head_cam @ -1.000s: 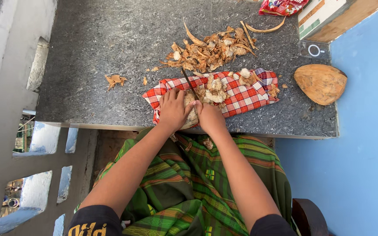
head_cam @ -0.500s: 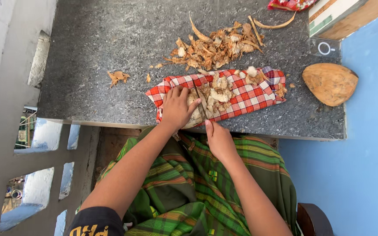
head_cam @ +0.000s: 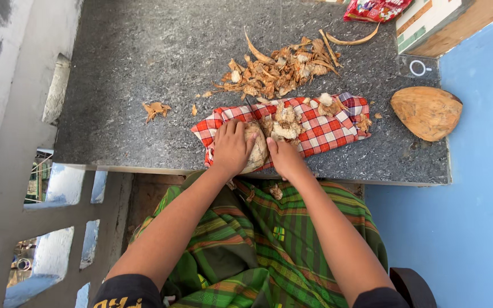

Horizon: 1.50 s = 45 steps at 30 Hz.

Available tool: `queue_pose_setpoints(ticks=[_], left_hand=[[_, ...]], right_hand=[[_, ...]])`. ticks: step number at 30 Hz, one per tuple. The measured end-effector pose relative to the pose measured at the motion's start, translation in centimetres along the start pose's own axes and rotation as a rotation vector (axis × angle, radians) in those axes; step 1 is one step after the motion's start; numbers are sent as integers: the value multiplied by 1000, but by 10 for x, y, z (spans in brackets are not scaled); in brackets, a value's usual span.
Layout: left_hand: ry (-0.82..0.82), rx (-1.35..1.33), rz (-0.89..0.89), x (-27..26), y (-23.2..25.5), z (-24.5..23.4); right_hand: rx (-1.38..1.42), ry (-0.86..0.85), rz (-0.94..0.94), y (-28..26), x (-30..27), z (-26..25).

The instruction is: The person peels a round fruit by hand using a small knife, removing the outer layer in small pieces onto a checkered cloth.

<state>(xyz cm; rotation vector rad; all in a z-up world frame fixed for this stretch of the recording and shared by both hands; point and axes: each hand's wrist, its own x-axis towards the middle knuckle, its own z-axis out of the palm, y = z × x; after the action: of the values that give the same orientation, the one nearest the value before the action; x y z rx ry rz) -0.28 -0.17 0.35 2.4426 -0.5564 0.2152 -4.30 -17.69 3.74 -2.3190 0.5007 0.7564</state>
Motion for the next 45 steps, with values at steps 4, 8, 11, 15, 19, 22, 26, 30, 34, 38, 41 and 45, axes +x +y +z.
queue_pose_setpoints(ticks=[4, 8, 11, 15, 19, 22, 26, 30, 34, 38, 41, 45], left_hand=[[-33, -56, -65, -1, -2, -1], [-47, -10, -87, -8, -1, 2], [43, 34, 6, -3, -1, 5], [93, 28, 70, -5, -7, 7], [-4, 29, -13, -6, -8, 10], [17, 33, 0, -5, -8, 12], [52, 36, -9, 2, -7, 12], [93, 63, -3, -1, -7, 12], [44, 4, -25, -6, -9, 9], [90, 36, 28, -5, -5, 9], [53, 20, -3, -1, -4, 6], [-15, -5, -29, -2, -6, 5]], right_hand=[[35, 270, -255, 13, -34, 18], [13, 204, -178, 20, -55, 16], [-36, 205, -178, 15, -47, 7], [-53, 155, -175, 5, -18, 3], [-67, 142, -196, -18, 12, -9], [-66, 32, -138, -17, 13, -20], [-115, 115, -239, -1, 4, -13], [-34, 76, -113, -3, -1, -6], [27, 41, -76, -23, 9, -11], [77, 9, -55, -20, 8, -17], [156, -7, -8, -17, -1, -18], [134, 34, -6, -7, -14, -13]])
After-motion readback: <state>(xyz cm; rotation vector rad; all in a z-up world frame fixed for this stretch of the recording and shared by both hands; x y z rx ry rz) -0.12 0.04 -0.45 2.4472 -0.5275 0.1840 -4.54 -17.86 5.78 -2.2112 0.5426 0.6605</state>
